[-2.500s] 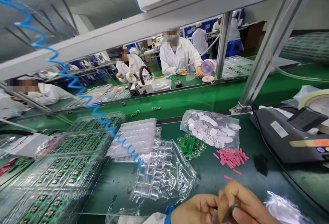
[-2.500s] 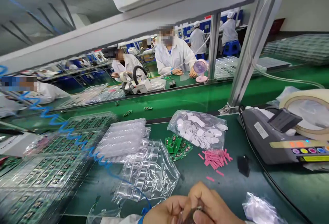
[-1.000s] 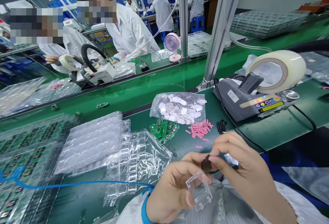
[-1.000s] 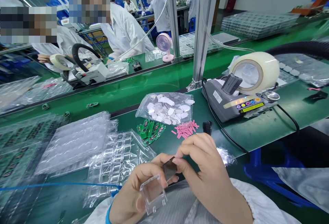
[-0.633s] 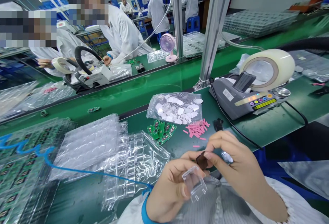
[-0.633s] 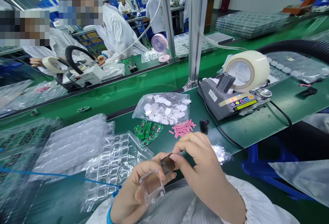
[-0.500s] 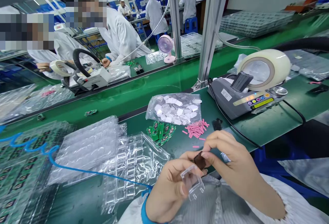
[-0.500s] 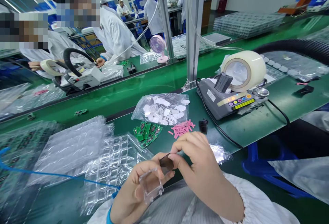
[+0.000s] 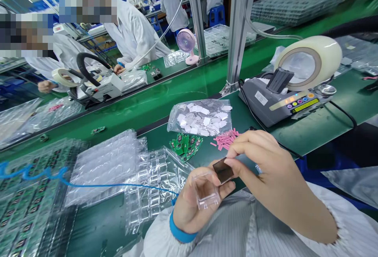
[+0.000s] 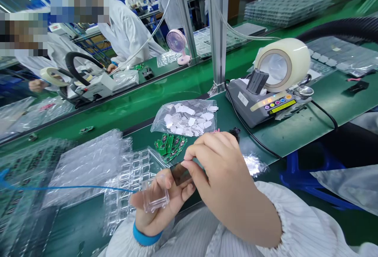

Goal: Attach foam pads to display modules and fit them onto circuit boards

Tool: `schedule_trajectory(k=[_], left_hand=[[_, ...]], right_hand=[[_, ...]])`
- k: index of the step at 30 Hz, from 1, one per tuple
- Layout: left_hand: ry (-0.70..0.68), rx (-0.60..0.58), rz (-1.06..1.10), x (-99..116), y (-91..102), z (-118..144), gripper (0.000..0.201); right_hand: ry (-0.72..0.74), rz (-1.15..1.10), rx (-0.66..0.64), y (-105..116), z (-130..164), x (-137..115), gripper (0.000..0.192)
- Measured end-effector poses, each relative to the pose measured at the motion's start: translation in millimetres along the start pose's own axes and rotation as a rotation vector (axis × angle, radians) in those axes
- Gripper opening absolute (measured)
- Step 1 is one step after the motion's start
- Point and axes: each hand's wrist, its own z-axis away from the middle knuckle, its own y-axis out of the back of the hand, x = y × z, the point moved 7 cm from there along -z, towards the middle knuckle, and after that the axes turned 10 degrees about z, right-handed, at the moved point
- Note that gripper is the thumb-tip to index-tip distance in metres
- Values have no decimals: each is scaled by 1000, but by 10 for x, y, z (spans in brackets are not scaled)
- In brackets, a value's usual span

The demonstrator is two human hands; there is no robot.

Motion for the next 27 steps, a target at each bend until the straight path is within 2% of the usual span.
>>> schedule_trajectory(k=[4, 7, 10, 15, 23, 27], left_hand=[[13, -44, -12, -11, -18, 10, 34], [10, -34, -40, 1, -13, 8, 33], [-28, -5, -206, 60, -4, 11, 33], [-139, -38, -489, 185, -41, 28, 39], [-155, -148, -528, 171, -187, 39, 34], [-148, -157, -551, 141, -205, 36, 33]], right_hand=[[33, 37, 20, 41, 15, -56, 16], [46, 74, 0, 50, 4, -74, 18], [67, 85, -21, 38, -5, -74, 20], [126, 22, -11, -4, 28, -68, 18], [125, -5, 119, 68, 149, -28, 16], [118, -18, 85, 57, 164, 18, 17]])
